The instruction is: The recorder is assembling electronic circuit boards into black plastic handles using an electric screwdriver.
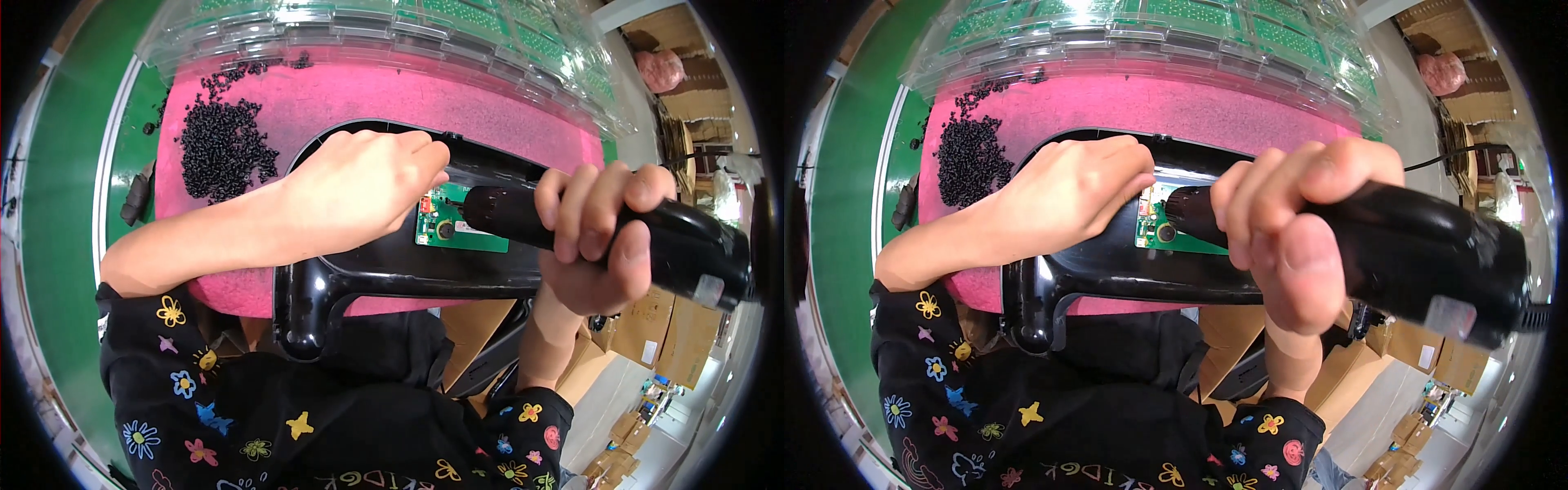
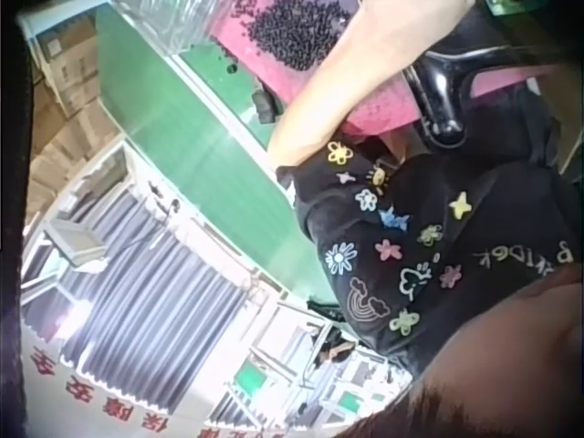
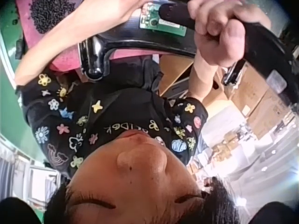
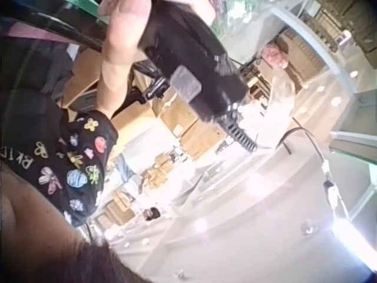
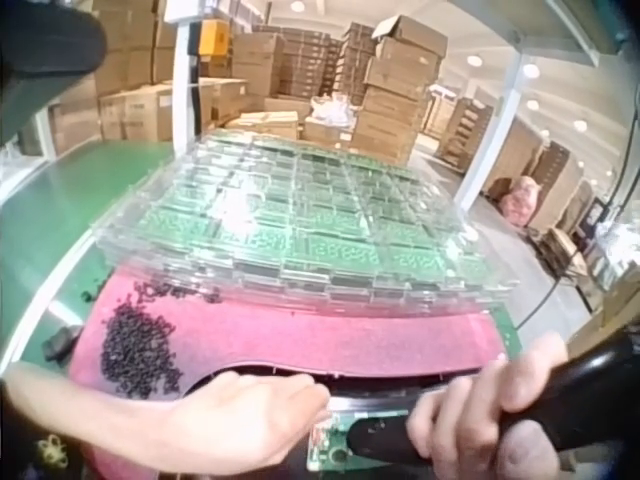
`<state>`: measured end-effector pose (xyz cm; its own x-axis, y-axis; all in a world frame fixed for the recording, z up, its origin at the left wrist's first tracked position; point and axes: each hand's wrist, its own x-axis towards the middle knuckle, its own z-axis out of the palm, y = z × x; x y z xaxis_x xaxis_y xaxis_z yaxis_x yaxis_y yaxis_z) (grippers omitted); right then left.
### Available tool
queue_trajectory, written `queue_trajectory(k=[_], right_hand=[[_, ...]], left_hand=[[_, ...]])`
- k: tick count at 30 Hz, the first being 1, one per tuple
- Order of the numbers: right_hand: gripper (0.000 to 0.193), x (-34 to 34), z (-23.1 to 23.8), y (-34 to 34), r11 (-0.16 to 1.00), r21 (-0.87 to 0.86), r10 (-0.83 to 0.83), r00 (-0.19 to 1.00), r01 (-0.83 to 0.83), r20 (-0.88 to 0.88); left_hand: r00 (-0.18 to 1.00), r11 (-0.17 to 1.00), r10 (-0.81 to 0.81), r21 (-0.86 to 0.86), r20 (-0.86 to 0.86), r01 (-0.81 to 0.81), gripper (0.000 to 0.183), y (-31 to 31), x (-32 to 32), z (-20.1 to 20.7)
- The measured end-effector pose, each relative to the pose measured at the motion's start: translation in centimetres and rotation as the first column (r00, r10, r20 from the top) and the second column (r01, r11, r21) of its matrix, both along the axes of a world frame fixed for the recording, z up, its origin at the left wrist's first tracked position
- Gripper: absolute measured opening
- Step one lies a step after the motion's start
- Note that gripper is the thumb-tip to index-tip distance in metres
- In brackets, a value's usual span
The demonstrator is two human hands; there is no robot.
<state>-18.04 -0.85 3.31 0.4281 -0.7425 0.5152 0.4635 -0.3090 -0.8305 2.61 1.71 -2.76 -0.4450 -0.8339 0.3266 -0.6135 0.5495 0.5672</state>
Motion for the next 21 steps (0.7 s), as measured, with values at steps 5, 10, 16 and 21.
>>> queue_trajectory(k=[5,10,16,21], right_hand=[[0.031,0.63,-0.44,-0.11,0.998,0.008,-0.057,0.998,0.057,-0.033],[0.030,0.72,-0.65,-0.50,0.999,0.011,-0.043,0.998,0.043,-0.039],[0.029,0.82,-0.51,-0.70,0.997,-0.043,-0.064,0.996,0.061,-0.067],[0.028,0.89,-0.32,-0.42,0.998,-0.019,-0.056,0.996,0.055,-0.068]], left_hand=[[1.000,0.996,0.020,-0.086,0.020,-0.018,0.012,-0.29,0.01,-0.66],[1.000,0.996,0.018,-0.092,-0.021,-0.020,0.013,0.08,-0.27,-0.14],[1.000,0.996,0.017,-0.089,-0.017,-0.018,0.015,0.22,-0.30,0.04],[0.999,0.998,-0.008,-0.059,0.052,0.011,0.010,0.10,0.14,-0.29]])
